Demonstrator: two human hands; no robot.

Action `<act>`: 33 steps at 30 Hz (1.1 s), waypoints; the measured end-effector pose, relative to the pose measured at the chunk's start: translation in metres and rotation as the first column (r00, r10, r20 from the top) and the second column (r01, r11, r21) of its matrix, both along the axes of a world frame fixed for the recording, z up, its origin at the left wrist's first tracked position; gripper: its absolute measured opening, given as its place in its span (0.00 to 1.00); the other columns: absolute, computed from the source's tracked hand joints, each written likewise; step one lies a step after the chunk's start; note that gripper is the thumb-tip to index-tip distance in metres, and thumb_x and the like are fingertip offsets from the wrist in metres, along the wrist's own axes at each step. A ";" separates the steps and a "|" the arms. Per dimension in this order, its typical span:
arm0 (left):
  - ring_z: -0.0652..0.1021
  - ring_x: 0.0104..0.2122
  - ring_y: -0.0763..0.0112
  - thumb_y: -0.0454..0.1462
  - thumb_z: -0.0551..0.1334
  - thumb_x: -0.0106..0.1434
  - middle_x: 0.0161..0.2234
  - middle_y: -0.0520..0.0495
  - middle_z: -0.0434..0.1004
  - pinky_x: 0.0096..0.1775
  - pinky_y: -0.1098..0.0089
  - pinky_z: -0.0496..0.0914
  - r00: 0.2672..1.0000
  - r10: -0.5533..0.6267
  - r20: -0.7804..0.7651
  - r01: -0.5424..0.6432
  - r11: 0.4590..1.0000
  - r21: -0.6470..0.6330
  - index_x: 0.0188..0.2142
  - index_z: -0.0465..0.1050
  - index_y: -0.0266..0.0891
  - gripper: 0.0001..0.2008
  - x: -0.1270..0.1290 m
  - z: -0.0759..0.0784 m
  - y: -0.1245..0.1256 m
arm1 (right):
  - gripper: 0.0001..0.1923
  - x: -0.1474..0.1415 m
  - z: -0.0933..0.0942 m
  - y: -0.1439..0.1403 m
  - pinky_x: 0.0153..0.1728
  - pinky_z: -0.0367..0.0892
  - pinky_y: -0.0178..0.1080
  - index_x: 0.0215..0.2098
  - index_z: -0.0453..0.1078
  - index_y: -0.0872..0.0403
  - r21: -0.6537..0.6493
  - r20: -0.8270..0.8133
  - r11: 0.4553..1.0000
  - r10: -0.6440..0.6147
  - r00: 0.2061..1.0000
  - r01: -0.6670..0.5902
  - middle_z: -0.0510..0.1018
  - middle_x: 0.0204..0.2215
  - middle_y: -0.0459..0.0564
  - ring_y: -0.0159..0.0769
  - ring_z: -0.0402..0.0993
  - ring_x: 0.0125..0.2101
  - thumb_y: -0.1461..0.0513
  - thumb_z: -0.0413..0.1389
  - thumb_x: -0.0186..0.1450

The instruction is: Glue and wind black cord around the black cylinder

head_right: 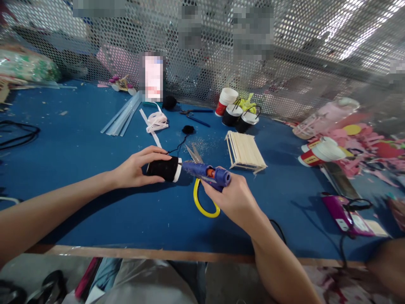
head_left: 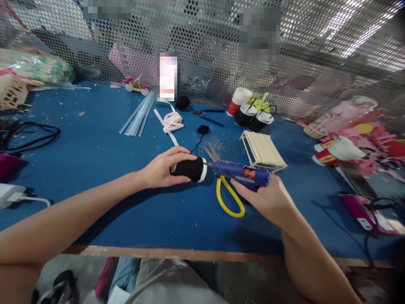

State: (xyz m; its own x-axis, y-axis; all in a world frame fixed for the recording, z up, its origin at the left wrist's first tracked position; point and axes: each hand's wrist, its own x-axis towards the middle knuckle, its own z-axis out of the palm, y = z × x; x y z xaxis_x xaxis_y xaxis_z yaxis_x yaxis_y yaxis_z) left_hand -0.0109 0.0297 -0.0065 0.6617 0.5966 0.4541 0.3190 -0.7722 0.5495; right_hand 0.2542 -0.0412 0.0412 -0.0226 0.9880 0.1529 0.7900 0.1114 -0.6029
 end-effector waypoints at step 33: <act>0.70 0.49 0.61 0.41 0.64 0.56 0.48 0.41 0.67 0.50 0.60 0.66 0.991 0.115 0.067 -0.111 0.992 -0.054 0.51 0.64 0.39 0.24 0.003 -0.006 0.001 | 0.17 0.043 0.009 0.032 0.23 0.64 0.37 0.29 0.69 0.53 0.191 -0.237 0.921 -0.293 0.926 0.340 0.75 0.25 0.49 0.37 0.71 0.25 0.48 0.58 0.54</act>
